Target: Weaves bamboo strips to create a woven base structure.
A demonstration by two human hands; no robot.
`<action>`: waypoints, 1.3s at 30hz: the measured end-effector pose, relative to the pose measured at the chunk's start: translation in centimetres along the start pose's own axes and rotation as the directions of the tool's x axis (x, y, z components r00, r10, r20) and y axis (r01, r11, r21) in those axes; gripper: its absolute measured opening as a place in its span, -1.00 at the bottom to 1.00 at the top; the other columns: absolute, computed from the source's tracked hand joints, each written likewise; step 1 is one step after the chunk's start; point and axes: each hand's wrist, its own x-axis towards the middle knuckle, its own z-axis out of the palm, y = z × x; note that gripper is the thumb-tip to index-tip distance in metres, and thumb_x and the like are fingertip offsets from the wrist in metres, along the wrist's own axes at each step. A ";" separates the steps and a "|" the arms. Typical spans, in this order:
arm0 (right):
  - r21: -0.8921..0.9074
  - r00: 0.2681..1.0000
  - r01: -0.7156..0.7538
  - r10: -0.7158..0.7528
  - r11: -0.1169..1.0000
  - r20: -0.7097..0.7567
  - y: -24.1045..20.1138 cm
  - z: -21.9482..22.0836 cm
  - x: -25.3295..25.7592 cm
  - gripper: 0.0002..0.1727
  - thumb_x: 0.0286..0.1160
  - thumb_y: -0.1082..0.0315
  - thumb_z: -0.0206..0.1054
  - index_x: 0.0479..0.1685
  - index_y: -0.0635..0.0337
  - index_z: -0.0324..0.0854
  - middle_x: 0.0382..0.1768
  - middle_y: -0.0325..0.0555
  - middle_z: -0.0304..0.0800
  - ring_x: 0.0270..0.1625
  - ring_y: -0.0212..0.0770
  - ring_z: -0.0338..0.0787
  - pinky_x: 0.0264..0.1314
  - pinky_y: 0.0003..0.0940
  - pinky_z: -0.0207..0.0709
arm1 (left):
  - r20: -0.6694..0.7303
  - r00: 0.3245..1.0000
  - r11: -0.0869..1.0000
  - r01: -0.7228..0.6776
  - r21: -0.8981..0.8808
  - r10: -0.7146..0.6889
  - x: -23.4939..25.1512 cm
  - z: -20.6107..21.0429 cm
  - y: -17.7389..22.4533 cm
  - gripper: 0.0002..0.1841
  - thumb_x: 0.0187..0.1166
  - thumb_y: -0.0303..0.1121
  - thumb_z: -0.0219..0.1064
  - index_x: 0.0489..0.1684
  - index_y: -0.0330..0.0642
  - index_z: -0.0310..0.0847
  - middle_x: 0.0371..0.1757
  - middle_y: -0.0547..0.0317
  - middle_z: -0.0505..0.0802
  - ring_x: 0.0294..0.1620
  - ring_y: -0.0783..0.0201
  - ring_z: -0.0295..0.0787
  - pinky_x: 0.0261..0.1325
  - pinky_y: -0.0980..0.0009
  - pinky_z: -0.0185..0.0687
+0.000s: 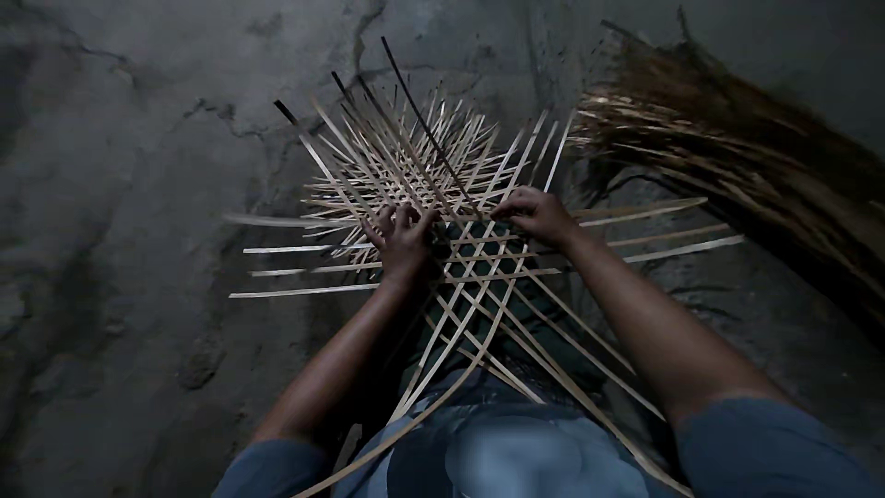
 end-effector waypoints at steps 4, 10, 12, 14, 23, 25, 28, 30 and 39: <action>-0.190 0.997 0.064 -0.072 0.980 -0.032 -0.5 0.6 -0.1 -0.77 0.52 0.40 0.38 0.02 -0.01 0.88 0.02 -0.02 0.84 0.18 0.00 0.79 0.34 0.08 0.62 | 0.000 1.000 1.000 0.021 0.013 -0.021 -0.1 -0.1 0.3 -0.60 0.57 -0.26 0.34 0.29 0.55 0.71 0.30 0.15 0.77 0.61 -0.19 0.40 0.62 -0.59 -0.25; -0.452 0.998 -0.052 0.034 0.891 -0.047 -6.3 4.6 -1.3 -0.24 0.42 -0.11 0.46 0.67 -0.10 0.48 0.38 0.14 0.67 0.52 0.21 0.58 0.56 0.22 0.42 | -0.005 1.000 1.000 0.000 0.014 0.000 -0.9 -0.3 0.5 -0.56 0.57 -0.30 0.32 0.30 0.60 0.70 0.35 0.22 0.77 0.70 -0.19 0.32 0.63 -0.59 -0.31; -0.444 0.994 -0.108 0.095 0.890 -0.052 -7.3 5.6 -1.7 -0.17 0.34 -0.08 0.51 0.74 -0.32 0.38 0.42 0.17 0.61 0.54 0.26 0.53 0.51 0.25 0.44 | 0.014 1.000 0.999 0.011 0.032 -0.012 -1.6 -0.3 0.6 -0.56 0.58 -0.32 0.29 0.30 0.60 0.69 0.35 0.23 0.77 0.70 -0.18 0.31 0.64 -0.58 -0.33; -0.439 0.991 -0.133 0.119 0.889 -0.059 -7.6 6.2 -1.9 -0.24 0.31 -0.09 0.49 0.66 -0.37 0.48 0.38 0.16 0.61 0.51 0.27 0.52 0.41 0.27 0.49 | 0.015 0.999 0.998 0.031 0.051 -0.032 -2.5 -0.3 0.9 -0.58 0.60 -0.29 0.28 0.29 0.62 0.69 0.35 0.25 0.78 0.69 -0.18 0.33 0.64 -0.58 -0.33; -0.367 0.990 -0.106 0.065 0.924 -0.123 -6.5 7.8 -3.8 -0.45 0.42 -0.14 0.39 0.44 -0.32 0.68 0.30 0.05 0.65 0.42 0.20 0.56 0.39 0.23 0.48 | 0.047 0.998 0.997 0.048 0.057 -0.051 -4.9 -1.4 1.5 -0.61 0.63 -0.33 0.25 0.27 0.52 0.68 0.32 0.15 0.73 0.68 -0.20 0.29 0.64 -0.57 -0.31; -0.378 0.991 -0.101 0.060 0.920 -0.119 -6.3 7.8 -3.8 -0.45 0.44 -0.16 0.37 0.44 -0.32 0.68 0.30 0.03 0.65 0.42 0.17 0.56 0.42 0.21 0.46 | 0.053 0.997 0.998 0.047 0.043 -0.050 -5.0 -1.5 1.5 -0.59 0.64 -0.34 0.22 0.29 0.52 0.67 0.31 0.14 0.73 0.67 -0.20 0.28 0.64 -0.56 -0.31; -0.373 0.990 -0.076 0.026 0.925 -0.137 -5.9 7.7 -3.7 -0.46 0.41 -0.15 0.39 0.40 -0.29 0.70 0.19 0.02 0.70 0.33 0.16 0.63 0.36 0.18 0.51 | 0.050 0.997 0.998 0.050 0.042 -0.052 -4.7 -1.4 1.2 -0.63 0.60 -0.27 0.30 0.25 0.55 0.70 0.31 0.16 0.74 0.67 -0.19 0.30 0.64 -0.54 -0.26; -0.328 0.989 -0.077 0.030 0.942 -0.146 -6.3 6.5 -3.2 -0.48 0.52 -0.09 0.35 0.46 -0.21 0.66 0.05 -0.01 0.79 0.19 0.10 0.74 0.29 0.14 0.57 | 0.019 1.000 1.000 0.020 0.017 -0.021 -3.9 -1.6 0.8 -0.72 0.59 -0.19 0.34 0.14 0.54 0.79 0.33 0.15 0.74 0.64 -0.21 0.32 0.60 -0.48 -0.11; -0.054 0.917 -0.295 0.299 0.954 0.265 -4.9 2.0 2.8 -0.68 0.52 0.35 0.45 0.24 0.11 0.72 0.02 0.11 0.85 0.10 0.12 0.83 0.29 0.29 0.59 | 0.368 0.927 0.502 0.353 -0.790 -0.073 4.9 0.3 3.4 -0.71 0.76 -0.34 0.08 0.28 -0.34 0.40 -0.16 -0.03 0.79 -0.32 0.16 0.78 -0.22 0.18 0.76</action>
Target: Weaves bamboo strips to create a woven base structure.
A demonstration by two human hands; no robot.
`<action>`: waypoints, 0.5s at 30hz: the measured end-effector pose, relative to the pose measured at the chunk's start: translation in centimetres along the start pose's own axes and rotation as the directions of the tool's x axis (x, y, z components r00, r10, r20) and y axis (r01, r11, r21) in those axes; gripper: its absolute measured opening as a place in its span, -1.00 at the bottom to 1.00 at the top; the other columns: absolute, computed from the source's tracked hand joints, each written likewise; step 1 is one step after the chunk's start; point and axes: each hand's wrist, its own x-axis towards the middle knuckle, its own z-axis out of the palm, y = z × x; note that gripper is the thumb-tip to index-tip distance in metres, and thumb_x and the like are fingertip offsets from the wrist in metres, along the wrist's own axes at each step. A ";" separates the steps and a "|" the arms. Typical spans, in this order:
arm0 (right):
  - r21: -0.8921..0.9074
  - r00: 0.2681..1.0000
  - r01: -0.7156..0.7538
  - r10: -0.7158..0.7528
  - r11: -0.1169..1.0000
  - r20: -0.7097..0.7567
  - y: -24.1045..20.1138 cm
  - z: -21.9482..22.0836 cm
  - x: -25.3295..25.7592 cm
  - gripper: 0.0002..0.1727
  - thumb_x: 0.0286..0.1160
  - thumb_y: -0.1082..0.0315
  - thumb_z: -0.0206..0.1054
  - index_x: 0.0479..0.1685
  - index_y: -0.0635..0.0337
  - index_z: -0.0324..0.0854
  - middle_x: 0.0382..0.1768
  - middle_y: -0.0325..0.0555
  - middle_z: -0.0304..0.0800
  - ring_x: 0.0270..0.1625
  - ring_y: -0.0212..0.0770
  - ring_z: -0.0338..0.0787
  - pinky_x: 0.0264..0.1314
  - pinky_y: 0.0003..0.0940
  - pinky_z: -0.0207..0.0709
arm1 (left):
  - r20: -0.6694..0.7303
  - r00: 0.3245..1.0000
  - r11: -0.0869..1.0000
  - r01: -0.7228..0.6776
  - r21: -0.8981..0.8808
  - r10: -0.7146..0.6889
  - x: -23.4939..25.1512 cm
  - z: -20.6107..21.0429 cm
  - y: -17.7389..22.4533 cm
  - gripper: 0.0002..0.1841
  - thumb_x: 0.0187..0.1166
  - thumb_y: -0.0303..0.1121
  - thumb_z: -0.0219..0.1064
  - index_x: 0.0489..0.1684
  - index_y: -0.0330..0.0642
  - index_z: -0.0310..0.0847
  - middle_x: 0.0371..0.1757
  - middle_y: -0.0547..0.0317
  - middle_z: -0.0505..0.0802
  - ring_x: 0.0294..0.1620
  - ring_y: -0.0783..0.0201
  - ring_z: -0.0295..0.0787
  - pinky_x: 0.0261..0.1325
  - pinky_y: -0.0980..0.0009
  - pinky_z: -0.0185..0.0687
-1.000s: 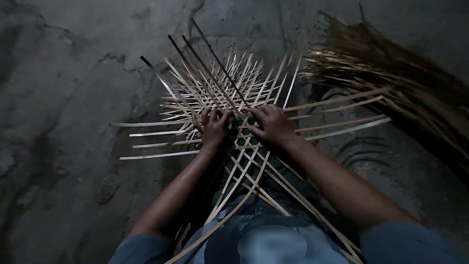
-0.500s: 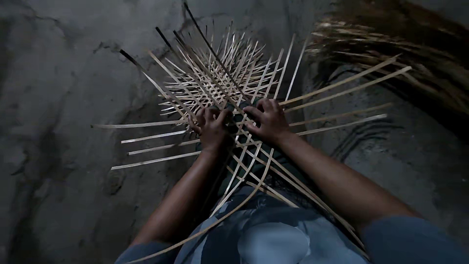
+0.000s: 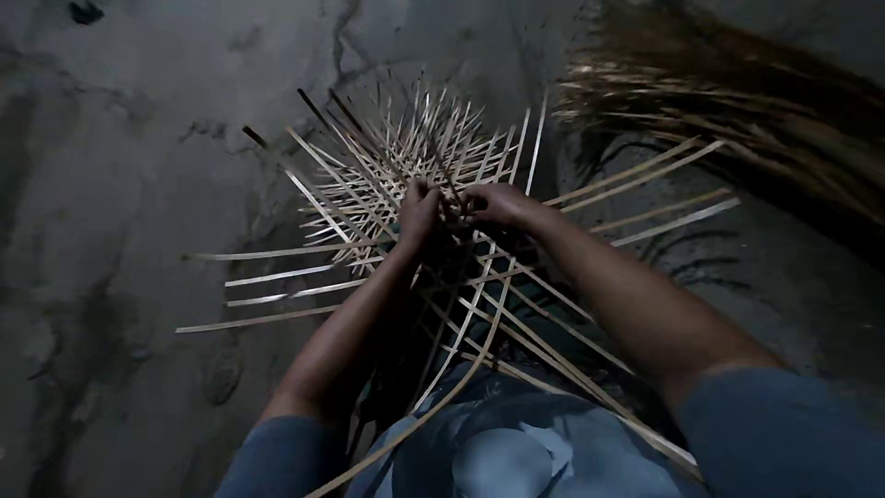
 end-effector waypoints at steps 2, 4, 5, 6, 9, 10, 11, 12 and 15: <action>0.080 0.999 0.025 -0.022 0.997 -0.040 1.4 0.4 -0.6 -0.74 0.57 0.30 0.41 0.19 -0.02 0.72 0.01 -0.11 0.86 0.10 -0.11 0.82 0.31 0.12 0.63 | 0.086 0.976 0.942 0.166 0.290 -0.199 1.1 0.4 0.7 -0.65 0.73 -0.27 0.14 0.32 -0.27 0.54 -0.07 -0.09 0.85 -0.14 0.05 0.84 -0.02 0.01 0.77; 0.144 0.992 0.074 -0.058 0.987 -0.111 2.3 0.9 -1.4 -0.79 0.67 0.27 0.31 0.16 -0.03 0.74 0.07 -0.19 0.85 0.11 -0.22 0.82 0.32 -0.02 0.66 | 0.228 0.924 0.852 0.159 0.499 -0.306 1.9 0.9 1.4 -0.65 0.66 -0.21 0.23 0.30 -0.12 0.70 0.07 -0.13 0.86 0.07 -0.07 0.82 0.17 -0.20 0.67; 0.163 0.988 0.085 -0.062 0.983 -0.141 2.6 1.2 -1.7 -0.77 0.71 0.25 0.27 0.17 0.00 0.75 0.14 -0.17 0.84 0.18 -0.22 0.81 0.40 -0.01 0.63 | 0.284 0.905 0.861 0.149 0.487 -0.317 2.2 1.0 1.4 -0.64 0.70 -0.17 0.24 0.32 -0.11 0.69 0.08 -0.11 0.85 0.07 -0.03 0.81 0.17 -0.16 0.67; 0.175 0.985 0.081 -0.051 0.981 -0.166 2.8 1.4 -1.8 -0.75 0.73 0.24 0.25 0.18 0.04 0.75 0.17 -0.14 0.84 0.23 -0.19 0.80 0.44 0.00 0.60 | 0.320 0.902 0.908 0.154 0.391 -0.290 2.3 0.9 1.1 -0.65 0.74 -0.16 0.22 0.30 -0.14 0.68 0.00 -0.04 0.84 -0.06 0.10 0.79 0.05 0.02 0.70; 0.197 0.970 -0.037 0.083 0.980 -0.229 1.1 1.7 -1.9 -0.73 0.69 0.23 0.32 0.19 0.15 0.73 0.03 -0.01 0.86 0.09 -0.09 0.85 0.32 0.06 0.65 | 0.329 0.938 0.993 0.115 0.017 -0.114 1.5 -0.3 0.1 -0.73 0.78 -0.22 0.17 0.08 -0.21 0.68 -0.19 0.18 0.77 -0.26 0.38 0.66 -0.16 0.35 0.65; 0.203 0.957 -0.088 0.140 0.975 -0.256 0.5 1.8 -1.7 -0.70 0.61 0.26 0.38 0.21 0.19 0.71 -0.03 0.05 0.86 0.03 -0.03 0.85 0.25 0.10 0.67 | 0.338 0.941 0.999 0.039 -0.021 -0.030 1.0 -0.8 0.0 -0.76 0.75 -0.28 0.21 0.09 -0.22 0.71 -0.11 0.17 0.82 -0.17 0.38 0.72 -0.04 0.34 0.69; 0.210 0.939 -0.130 0.188 0.969 -0.287 0.0 2.1 -1.5 -0.66 0.51 0.30 0.45 0.20 0.23 0.69 -0.08 0.09 0.86 -0.02 0.03 0.86 0.18 0.14 0.68 | 0.355 0.934 0.999 -0.041 -0.020 0.045 0.5 -1.2 0.0 -0.76 0.73 -0.33 0.24 0.19 -0.18 0.73 0.03 0.16 0.86 -0.02 0.37 0.78 0.12 0.31 0.72; 0.195 0.927 -0.160 0.215 0.968 -0.306 -0.4 2.3 -1.2 -0.61 0.42 0.34 0.51 0.20 0.28 0.66 -0.06 0.15 0.84 0.01 0.10 0.85 0.19 0.18 0.68 | 0.365 0.926 0.994 -0.108 0.007 0.098 0.0 -1.7 -0.1 -0.68 0.71 -0.33 0.25 0.35 -0.12 0.72 0.18 0.15 0.86 0.13 0.35 0.80 0.26 0.27 0.71; 0.044 0.933 -0.168 0.173 0.985 -0.316 -2.3 2.7 -0.6 -0.53 0.34 0.47 0.52 0.26 0.32 0.56 0.21 0.27 0.70 0.21 0.24 0.78 0.26 0.23 0.66 | 0.210 0.968 0.990 -0.139 0.013 0.134 -0.7 -3.5 -0.8 -0.59 0.73 -0.31 0.25 0.53 -0.11 0.59 0.22 0.07 0.85 0.09 0.30 0.83 0.20 0.27 0.76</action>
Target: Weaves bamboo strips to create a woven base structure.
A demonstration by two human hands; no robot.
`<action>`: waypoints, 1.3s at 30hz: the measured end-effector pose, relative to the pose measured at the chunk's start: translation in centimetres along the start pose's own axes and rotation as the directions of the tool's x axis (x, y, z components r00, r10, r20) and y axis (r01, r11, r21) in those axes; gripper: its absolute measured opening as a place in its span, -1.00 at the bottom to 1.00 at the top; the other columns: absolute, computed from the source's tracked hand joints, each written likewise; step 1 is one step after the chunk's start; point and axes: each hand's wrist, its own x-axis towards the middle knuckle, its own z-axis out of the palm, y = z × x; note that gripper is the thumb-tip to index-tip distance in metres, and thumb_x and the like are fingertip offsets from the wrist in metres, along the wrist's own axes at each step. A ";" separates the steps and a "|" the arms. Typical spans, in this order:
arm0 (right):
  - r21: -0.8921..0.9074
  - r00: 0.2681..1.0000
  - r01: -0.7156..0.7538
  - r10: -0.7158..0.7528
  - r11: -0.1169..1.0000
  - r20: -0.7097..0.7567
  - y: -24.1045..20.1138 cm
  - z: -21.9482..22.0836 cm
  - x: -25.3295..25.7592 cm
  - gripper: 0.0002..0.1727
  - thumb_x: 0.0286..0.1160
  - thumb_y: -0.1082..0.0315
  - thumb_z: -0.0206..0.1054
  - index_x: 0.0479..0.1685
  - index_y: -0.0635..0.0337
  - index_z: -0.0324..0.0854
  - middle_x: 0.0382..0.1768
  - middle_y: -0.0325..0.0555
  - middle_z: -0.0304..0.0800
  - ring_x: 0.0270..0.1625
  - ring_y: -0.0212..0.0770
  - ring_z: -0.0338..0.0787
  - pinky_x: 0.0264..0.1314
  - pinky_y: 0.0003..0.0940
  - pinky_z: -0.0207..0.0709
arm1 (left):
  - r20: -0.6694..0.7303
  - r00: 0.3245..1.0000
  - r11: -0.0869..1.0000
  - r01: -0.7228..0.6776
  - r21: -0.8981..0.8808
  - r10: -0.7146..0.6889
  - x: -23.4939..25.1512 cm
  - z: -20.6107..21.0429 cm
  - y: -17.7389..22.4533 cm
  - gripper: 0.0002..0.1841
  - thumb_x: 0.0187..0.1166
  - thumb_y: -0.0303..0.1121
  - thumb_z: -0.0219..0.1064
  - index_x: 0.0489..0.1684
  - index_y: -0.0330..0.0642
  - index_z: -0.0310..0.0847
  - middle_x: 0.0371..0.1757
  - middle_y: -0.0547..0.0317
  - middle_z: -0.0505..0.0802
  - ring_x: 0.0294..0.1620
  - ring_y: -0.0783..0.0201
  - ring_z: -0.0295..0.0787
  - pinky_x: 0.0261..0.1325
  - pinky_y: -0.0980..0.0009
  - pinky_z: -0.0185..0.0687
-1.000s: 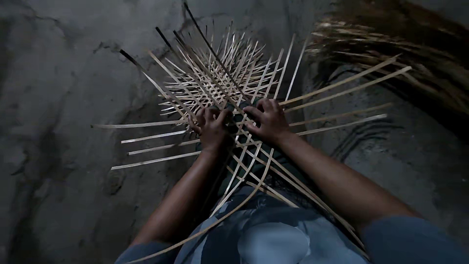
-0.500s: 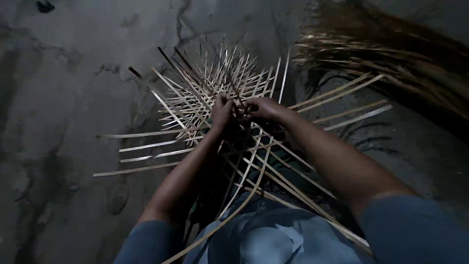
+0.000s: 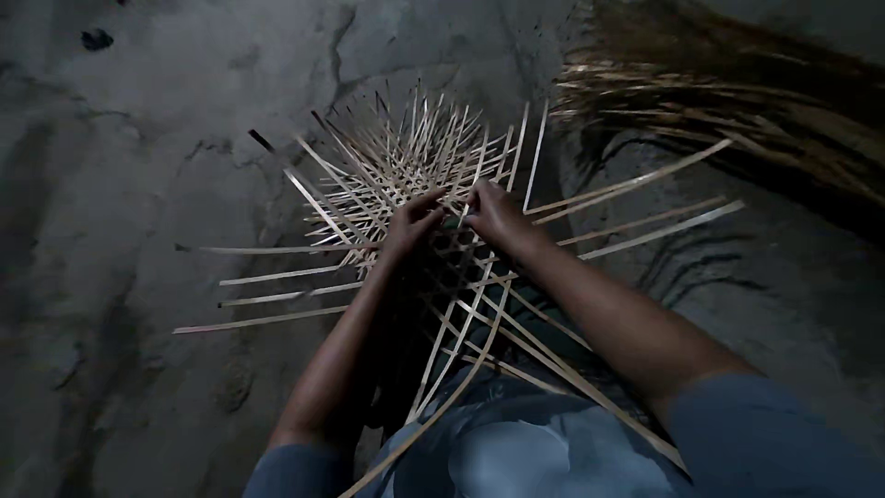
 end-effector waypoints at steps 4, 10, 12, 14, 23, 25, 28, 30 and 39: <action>-0.197 0.957 0.236 -0.192 0.952 0.219 -2.2 1.6 0.9 -0.47 0.43 0.51 0.40 0.47 0.21 0.59 0.26 0.24 0.75 0.34 0.29 0.73 0.39 0.30 0.56 | -0.234 0.902 0.863 0.231 -0.450 -0.364 0.1 -1.6 -0.7 -0.66 0.78 -0.47 0.04 0.46 -0.32 0.33 -0.09 0.02 0.79 -0.26 0.26 0.82 -0.14 0.32 0.81; 0.289 0.904 0.081 -0.193 0.954 0.381 -0.1 0.4 2.4 -0.66 0.66 0.33 0.34 0.35 0.14 0.58 0.02 0.06 0.82 -0.01 -0.05 0.84 0.17 0.08 0.68 | 0.022 0.894 0.813 0.397 0.426 -0.448 2.8 -1.1 0.9 -0.65 0.73 -0.23 0.25 0.40 -0.06 0.68 0.20 -0.14 0.83 0.19 -0.06 0.79 0.29 -0.18 0.61; 0.336 0.924 0.085 -0.201 0.938 0.325 1.2 0.6 2.0 -0.72 0.68 0.34 0.29 0.29 0.15 0.61 0.03 -0.01 0.83 0.03 -0.12 0.83 0.21 0.03 0.68 | 0.154 0.887 0.890 0.398 0.224 -0.436 2.7 -1.0 1.6 -0.62 0.81 -0.14 0.16 0.42 -0.11 0.59 0.07 0.00 0.79 -0.04 0.21 0.73 0.07 0.17 0.67; 0.319 0.950 0.063 -0.154 0.946 0.271 1.4 0.7 1.4 -0.70 0.64 0.33 0.29 0.29 0.11 0.63 0.04 -0.04 0.85 0.10 -0.11 0.83 0.28 0.08 0.66 | 0.153 0.903 0.894 0.423 -0.145 -0.402 2.3 -1.4 1.3 -0.74 0.81 -0.10 0.11 0.05 -0.04 0.62 -0.29 0.32 0.69 -0.40 0.48 0.62 -0.33 0.51 0.62; 0.360 0.953 0.079 -0.176 0.930 0.245 0.8 1.7 1.2 -0.71 0.67 0.29 0.28 0.24 0.20 0.64 0.05 0.02 0.82 0.07 -0.08 0.83 0.24 0.07 0.69 | 0.121 0.844 0.825 0.464 0.323 -0.522 2.1 -0.8 2.5 -0.33 0.83 0.21 -0.15 0.29 -0.19 0.66 -0.04 -0.02 0.80 -0.08 0.15 0.73 0.08 0.03 0.64; 0.446 0.956 0.041 -0.165 0.894 0.242 1.2 1.2 0.7 -0.75 0.69 0.31 0.29 0.21 0.20 0.62 0.01 -0.06 0.84 -0.02 -0.19 0.87 0.14 -0.08 0.78 | 0.133 0.847 0.849 0.484 0.211 -0.516 1.9 -0.3 3.0 -0.29 0.80 0.28 -0.18 0.08 -0.18 0.70 -0.19 0.10 0.79 -0.24 0.26 0.70 -0.10 0.17 0.67; 0.288 0.984 -0.003 -0.049 0.958 0.173 0.5 0.7 0.5 -0.68 0.61 0.28 0.36 0.28 0.14 0.66 0.10 0.02 0.83 0.15 -0.03 0.82 0.32 0.12 0.63 | 0.146 0.935 0.942 0.333 -0.045 -0.323 0.9 -0.1 1.3 -0.54 0.87 0.02 -0.03 0.11 -0.15 0.66 -0.27 0.28 0.72 -0.35 0.45 0.61 -0.23 0.44 0.61; 0.189 0.997 -0.039 0.026 0.981 0.071 -0.6 1.3 0.2 -0.58 0.48 0.26 0.50 0.28 0.17 0.64 0.11 0.11 0.81 0.19 0.10 0.80 0.32 0.19 0.63 | 0.142 0.972 0.974 0.204 -0.095 -0.190 0.0 -0.4 0.6 -0.62 0.85 -0.12 0.06 0.30 -0.15 0.66 -0.23 0.26 0.78 -0.32 0.45 0.67 -0.19 0.45 0.67; -0.111 0.955 0.124 -0.088 0.986 0.283 -6.4 3.8 1.1 -0.62 0.56 0.34 0.33 0.34 0.16 0.68 0.21 0.24 0.78 0.27 0.30 0.77 0.26 0.40 0.59 | -0.357 0.793 0.844 0.338 -0.416 -0.493 -1.3 -2.7 -0.7 -0.56 0.80 -0.46 -0.01 0.65 -0.25 0.23 -0.11 0.07 0.73 -0.38 0.34 0.70 -0.28 0.39 0.70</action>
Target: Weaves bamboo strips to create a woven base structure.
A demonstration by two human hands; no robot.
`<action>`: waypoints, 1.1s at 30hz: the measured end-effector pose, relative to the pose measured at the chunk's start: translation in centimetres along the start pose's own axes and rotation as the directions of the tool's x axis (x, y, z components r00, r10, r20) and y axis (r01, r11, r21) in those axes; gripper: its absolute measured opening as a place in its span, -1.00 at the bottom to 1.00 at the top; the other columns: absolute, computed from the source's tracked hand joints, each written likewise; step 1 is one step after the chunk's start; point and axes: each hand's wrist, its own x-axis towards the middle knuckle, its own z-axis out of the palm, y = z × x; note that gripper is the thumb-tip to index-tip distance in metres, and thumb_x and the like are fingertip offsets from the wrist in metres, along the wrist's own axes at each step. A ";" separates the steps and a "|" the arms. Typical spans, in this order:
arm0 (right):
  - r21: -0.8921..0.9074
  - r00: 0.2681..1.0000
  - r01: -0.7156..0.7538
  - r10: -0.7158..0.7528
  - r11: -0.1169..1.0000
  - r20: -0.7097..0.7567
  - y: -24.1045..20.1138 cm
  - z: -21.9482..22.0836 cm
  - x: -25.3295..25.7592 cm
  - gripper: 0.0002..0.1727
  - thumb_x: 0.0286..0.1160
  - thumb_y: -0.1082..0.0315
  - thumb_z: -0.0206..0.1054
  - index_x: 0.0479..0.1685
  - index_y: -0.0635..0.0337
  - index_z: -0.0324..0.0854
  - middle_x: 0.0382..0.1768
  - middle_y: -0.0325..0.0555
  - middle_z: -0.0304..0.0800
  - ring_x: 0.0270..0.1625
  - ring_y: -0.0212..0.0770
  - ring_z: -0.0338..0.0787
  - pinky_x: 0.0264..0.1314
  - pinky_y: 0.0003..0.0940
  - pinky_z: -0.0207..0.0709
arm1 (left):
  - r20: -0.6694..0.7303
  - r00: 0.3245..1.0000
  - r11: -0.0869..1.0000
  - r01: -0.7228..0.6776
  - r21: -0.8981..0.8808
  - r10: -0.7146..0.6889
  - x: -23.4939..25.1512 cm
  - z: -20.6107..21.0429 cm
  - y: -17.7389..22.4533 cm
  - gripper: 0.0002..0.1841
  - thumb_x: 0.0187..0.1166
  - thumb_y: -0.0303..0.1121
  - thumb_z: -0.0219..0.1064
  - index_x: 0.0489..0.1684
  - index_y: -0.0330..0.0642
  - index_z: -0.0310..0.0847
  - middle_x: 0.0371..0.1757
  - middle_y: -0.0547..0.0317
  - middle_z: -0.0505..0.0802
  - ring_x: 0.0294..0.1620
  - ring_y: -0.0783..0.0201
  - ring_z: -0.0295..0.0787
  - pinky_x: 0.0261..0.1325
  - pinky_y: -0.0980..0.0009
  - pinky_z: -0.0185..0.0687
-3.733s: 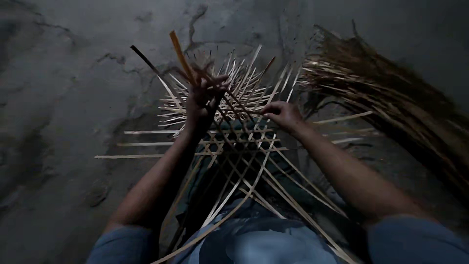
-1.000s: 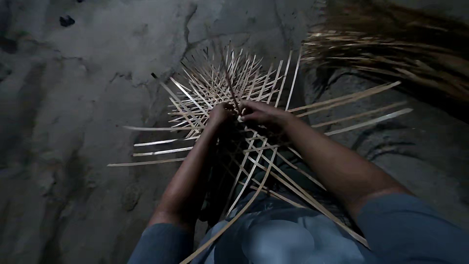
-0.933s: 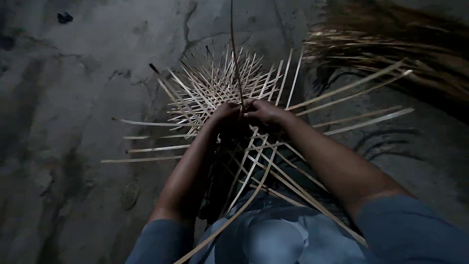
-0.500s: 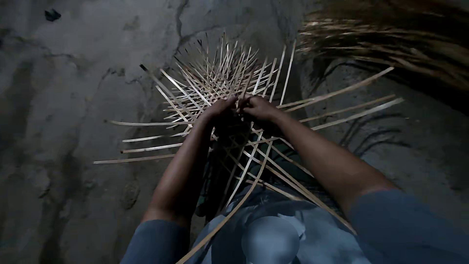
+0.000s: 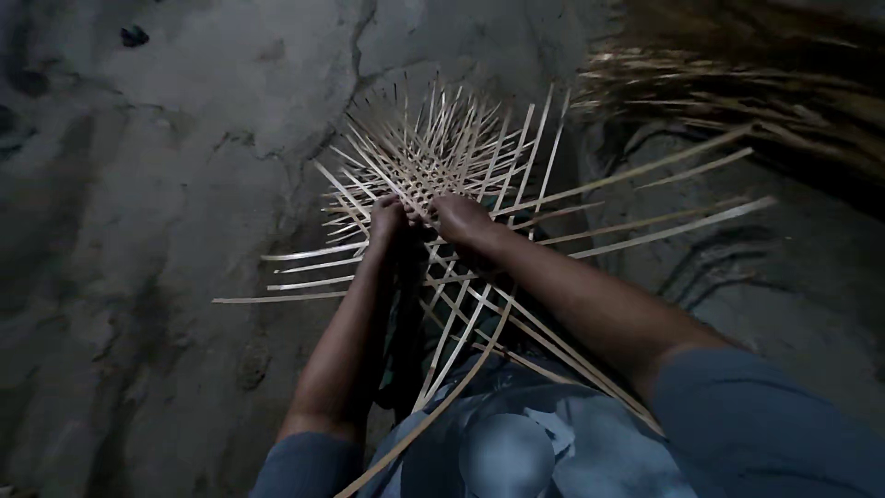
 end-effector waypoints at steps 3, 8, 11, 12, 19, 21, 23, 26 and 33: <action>0.138 0.993 0.068 -0.080 0.988 0.082 1.6 -0.8 1.4 -0.65 0.59 0.12 0.40 0.20 0.11 0.76 0.07 0.08 0.86 0.16 0.12 0.83 0.30 0.32 0.59 | 0.010 0.999 0.950 0.047 0.310 -0.053 1.1 0.3 -0.1 -0.62 0.75 -0.45 0.09 0.50 -0.28 0.42 -0.22 0.12 0.73 -0.45 0.38 0.62 -0.33 0.41 0.63; 0.099 0.995 0.092 -0.088 0.991 -0.044 2.1 0.3 0.3 -0.57 0.44 0.21 0.50 0.26 0.16 0.67 0.07 0.10 0.83 0.16 0.14 0.82 0.27 0.28 0.63 | 0.157 0.986 0.865 -0.023 0.501 -0.065 2.3 0.5 -0.1 -0.68 0.72 -0.39 0.15 0.33 -0.09 0.69 -0.11 0.02 0.83 -0.26 0.23 0.74 -0.13 0.18 0.70; 0.128 0.989 0.142 -0.137 0.982 -0.049 2.8 0.5 0.6 -0.50 0.46 0.21 0.50 0.38 0.16 0.61 0.02 0.06 0.87 0.07 0.06 0.86 0.25 0.20 0.67 | 0.168 0.984 0.858 -0.040 0.511 -0.054 2.9 0.1 -0.4 -0.66 0.71 -0.41 0.12 0.35 -0.04 0.70 -0.02 0.01 0.85 -0.15 0.19 0.77 -0.04 0.11 0.71; 0.136 0.985 0.168 -0.162 0.976 -0.052 3.0 0.6 0.6 -0.49 0.48 0.22 0.49 0.40 0.19 0.59 0.00 0.08 0.87 0.05 0.06 0.87 0.25 0.19 0.67 | 0.167 0.984 0.856 -0.035 0.516 -0.061 2.9 0.1 -0.5 -0.64 0.70 -0.42 0.13 0.36 -0.01 0.70 0.01 0.01 0.85 -0.12 0.19 0.78 -0.02 0.10 0.70; 0.168 0.985 0.170 -0.168 0.971 -0.029 3.2 0.7 0.8 -0.53 0.61 0.32 0.38 0.47 0.23 0.56 0.06 0.13 0.84 0.09 0.04 0.85 0.31 0.08 0.67 | 0.221 0.973 0.674 -0.123 0.729 -0.062 2.6 0.7 0.6 -0.67 0.68 -0.40 0.16 0.31 -0.24 0.66 0.12 -0.24 0.82 0.15 -0.15 0.77 0.24 -0.24 0.59; 0.235 0.989 0.133 -0.143 0.963 0.025 3.6 0.4 1.0 -0.58 0.59 0.34 0.40 0.42 0.17 0.61 0.14 0.11 0.82 0.15 0.01 0.83 0.34 0.08 0.65 | 0.290 0.953 0.664 -0.160 0.730 -0.088 2.4 1.0 1.0 -0.68 0.71 -0.23 0.24 0.22 -0.22 0.71 0.08 -0.24 0.83 0.13 -0.17 0.78 0.24 -0.29 0.58; 0.331 0.988 0.113 -0.142 0.937 0.063 4.2 0.0 1.1 -0.58 0.62 0.27 0.40 0.42 0.13 0.57 0.13 0.07 0.82 0.13 -0.04 0.84 0.31 0.07 0.67 | 0.426 0.900 0.776 -0.203 0.597 -0.092 2.2 0.0 1.3 -0.66 0.75 -0.24 0.22 0.39 -0.13 0.61 0.09 -0.13 0.82 0.02 0.01 0.79 0.15 -0.10 0.67; 0.417 0.989 0.111 -0.141 0.902 0.042 4.7 -0.1 1.1 -0.63 0.70 0.22 0.31 0.35 0.22 0.60 0.08 0.07 0.81 0.09 -0.08 0.84 0.29 0.03 0.68 | 0.582 0.809 0.932 -0.270 0.242 0.083 2.7 -2.8 -0.6 -0.75 0.81 -0.34 0.12 0.35 -0.07 0.51 0.00 0.15 0.78 -0.21 0.37 0.69 -0.13 0.35 0.66; 0.294 0.924 -0.011 0.122 0.956 -0.363 1.9 1.4 -0.5 -0.47 0.30 0.15 0.64 0.17 0.30 0.67 0.13 0.17 0.77 0.19 0.10 0.77 0.30 0.09 0.64 | 0.447 0.893 0.854 -0.271 0.444 0.051 1.5 -0.8 1.1 -0.75 0.64 -0.39 0.37 0.22 -0.04 0.74 -0.05 0.04 0.90 -0.20 0.24 0.84 -0.02 0.15 0.77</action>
